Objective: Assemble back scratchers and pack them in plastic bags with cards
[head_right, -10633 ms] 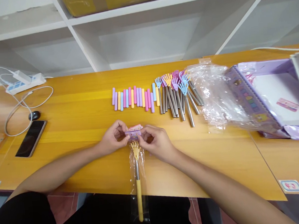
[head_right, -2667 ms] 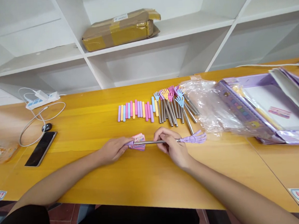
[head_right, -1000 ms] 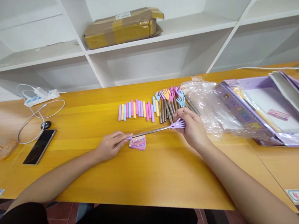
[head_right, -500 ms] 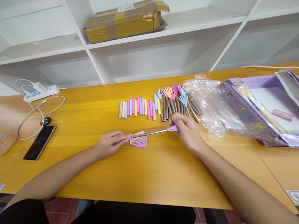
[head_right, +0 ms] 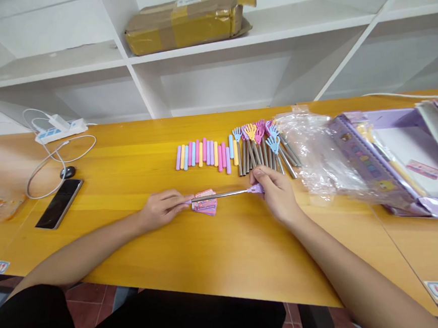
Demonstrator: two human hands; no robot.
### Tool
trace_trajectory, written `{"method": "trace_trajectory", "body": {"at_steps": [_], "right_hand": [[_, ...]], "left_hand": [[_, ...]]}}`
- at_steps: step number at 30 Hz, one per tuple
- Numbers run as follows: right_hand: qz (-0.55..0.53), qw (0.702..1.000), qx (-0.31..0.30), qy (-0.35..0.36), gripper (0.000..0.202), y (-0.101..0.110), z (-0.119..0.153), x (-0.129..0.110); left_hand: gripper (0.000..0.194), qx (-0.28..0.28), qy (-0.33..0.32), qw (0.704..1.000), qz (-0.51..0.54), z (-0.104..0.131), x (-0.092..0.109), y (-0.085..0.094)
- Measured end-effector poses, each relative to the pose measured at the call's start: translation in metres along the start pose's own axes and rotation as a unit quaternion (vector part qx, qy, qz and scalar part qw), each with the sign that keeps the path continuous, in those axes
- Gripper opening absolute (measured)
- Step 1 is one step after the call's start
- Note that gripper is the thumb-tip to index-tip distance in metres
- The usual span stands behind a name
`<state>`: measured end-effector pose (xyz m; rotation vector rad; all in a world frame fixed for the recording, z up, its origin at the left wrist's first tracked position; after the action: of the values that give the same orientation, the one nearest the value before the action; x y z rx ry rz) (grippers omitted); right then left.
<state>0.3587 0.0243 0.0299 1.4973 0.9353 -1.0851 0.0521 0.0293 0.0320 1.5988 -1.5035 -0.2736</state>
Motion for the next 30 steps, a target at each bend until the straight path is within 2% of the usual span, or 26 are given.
{"method": "trace_trajectory", "body": {"at_steps": [11,16,25,30], "right_hand": [[0.026,0.999,-0.016,0.012,0.043,-0.014,0.009,-0.003],[0.047,0.998,-0.006,0.028,0.045,-0.024,0.015,-0.002],[0.001,1.0,-0.002,0.012,0.043,-0.042,0.031,-0.001],[-0.014,1.0,0.0,-0.016,0.044,-0.048,0.039,0.002]], "left_hand": [[0.028,0.007,0.006,1.0,0.003,-0.006,0.009,0.001],[0.025,0.018,-0.009,1.0,-0.002,-0.009,0.022,0.002],[0.03,0.024,-0.002,1.0,0.007,-0.005,0.033,-0.005],[0.027,0.042,-0.024,0.999,-0.007,-0.007,0.041,-0.004]]}}
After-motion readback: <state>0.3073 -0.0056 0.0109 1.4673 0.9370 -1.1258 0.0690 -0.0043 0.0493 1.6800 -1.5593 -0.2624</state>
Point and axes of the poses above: each hand's wrist, its own z-axis away from the middle knuckle, its own y-axis out of the back of the hand, x = y × z, the point moved 7 cm from there along -z, towards the middle knuckle, and after that the axes turned 4 degrees about z, right-handed, at the moved point
